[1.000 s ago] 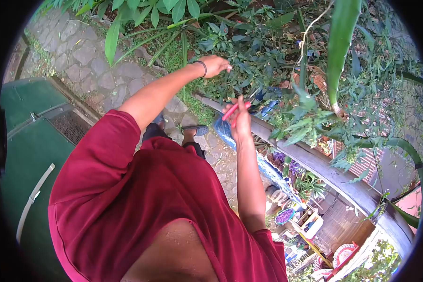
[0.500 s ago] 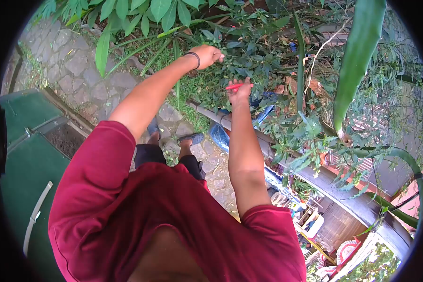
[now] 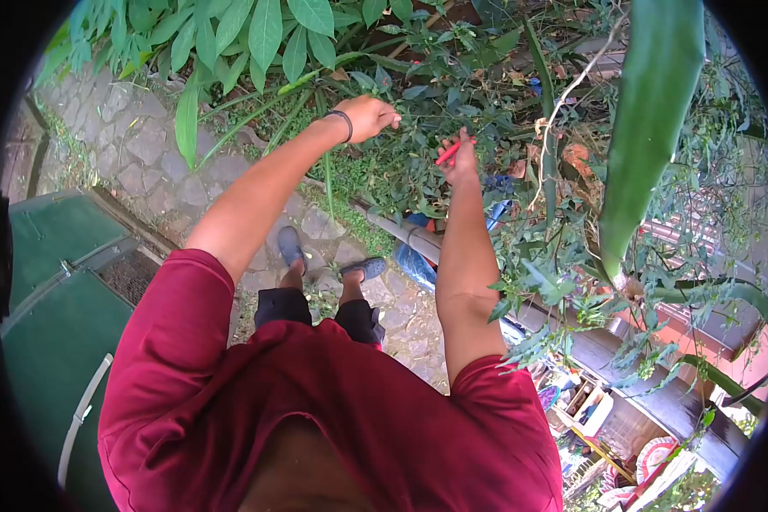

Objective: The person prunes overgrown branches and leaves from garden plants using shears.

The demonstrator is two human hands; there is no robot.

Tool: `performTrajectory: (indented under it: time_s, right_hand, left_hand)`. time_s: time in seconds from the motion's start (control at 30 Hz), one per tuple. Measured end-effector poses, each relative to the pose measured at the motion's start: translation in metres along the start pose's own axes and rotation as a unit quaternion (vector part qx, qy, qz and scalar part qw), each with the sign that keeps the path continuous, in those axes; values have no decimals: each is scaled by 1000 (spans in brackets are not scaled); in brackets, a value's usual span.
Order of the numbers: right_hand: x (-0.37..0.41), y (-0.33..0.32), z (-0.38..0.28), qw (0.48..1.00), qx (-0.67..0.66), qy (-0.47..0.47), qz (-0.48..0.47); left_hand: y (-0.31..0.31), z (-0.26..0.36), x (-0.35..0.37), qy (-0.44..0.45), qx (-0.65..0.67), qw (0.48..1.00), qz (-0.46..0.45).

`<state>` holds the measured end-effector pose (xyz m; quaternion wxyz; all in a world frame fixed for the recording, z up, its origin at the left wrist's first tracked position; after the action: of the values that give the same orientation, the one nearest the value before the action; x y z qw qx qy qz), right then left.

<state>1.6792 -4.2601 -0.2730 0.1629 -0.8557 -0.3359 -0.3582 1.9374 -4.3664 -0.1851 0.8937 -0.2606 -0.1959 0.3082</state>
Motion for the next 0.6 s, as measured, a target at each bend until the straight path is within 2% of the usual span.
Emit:
performTrajectory:
  time_s: [0.13, 0.27, 0.37, 0.5, 0.6]
  right_hand:
    - [-1, 5, -4, 1000, -7, -2, 6]
    - [-16, 6, -4, 1000, -5, -8, -2]
    - [-13, -1, 7, 999, -8, -13, 31]
    - [10, 21, 32, 999, -13, 7, -31]
    - [47, 29, 69, 997, -54, 44, -43]
  left_hand:
    - [3, 0, 2, -5, -12, 1000, -21]
    - [0, 2, 8, 10, -17, 1000, -2]
    - [0, -9, 10, 11, 1, 1000, 0]
    - [-12, -41, 24, 3, 22, 999, 29]
    - [-5, -60, 71, -11, 54, 997, 52]
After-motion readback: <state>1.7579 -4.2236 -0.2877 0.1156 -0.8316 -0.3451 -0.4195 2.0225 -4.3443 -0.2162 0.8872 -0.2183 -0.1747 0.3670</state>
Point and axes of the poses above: each hand's wrist, its own x-axis away from the middle knuckle, its own y-axis out of the palm, z = x × y, the point moved 8 cm from there along -x, towards the middle knuckle
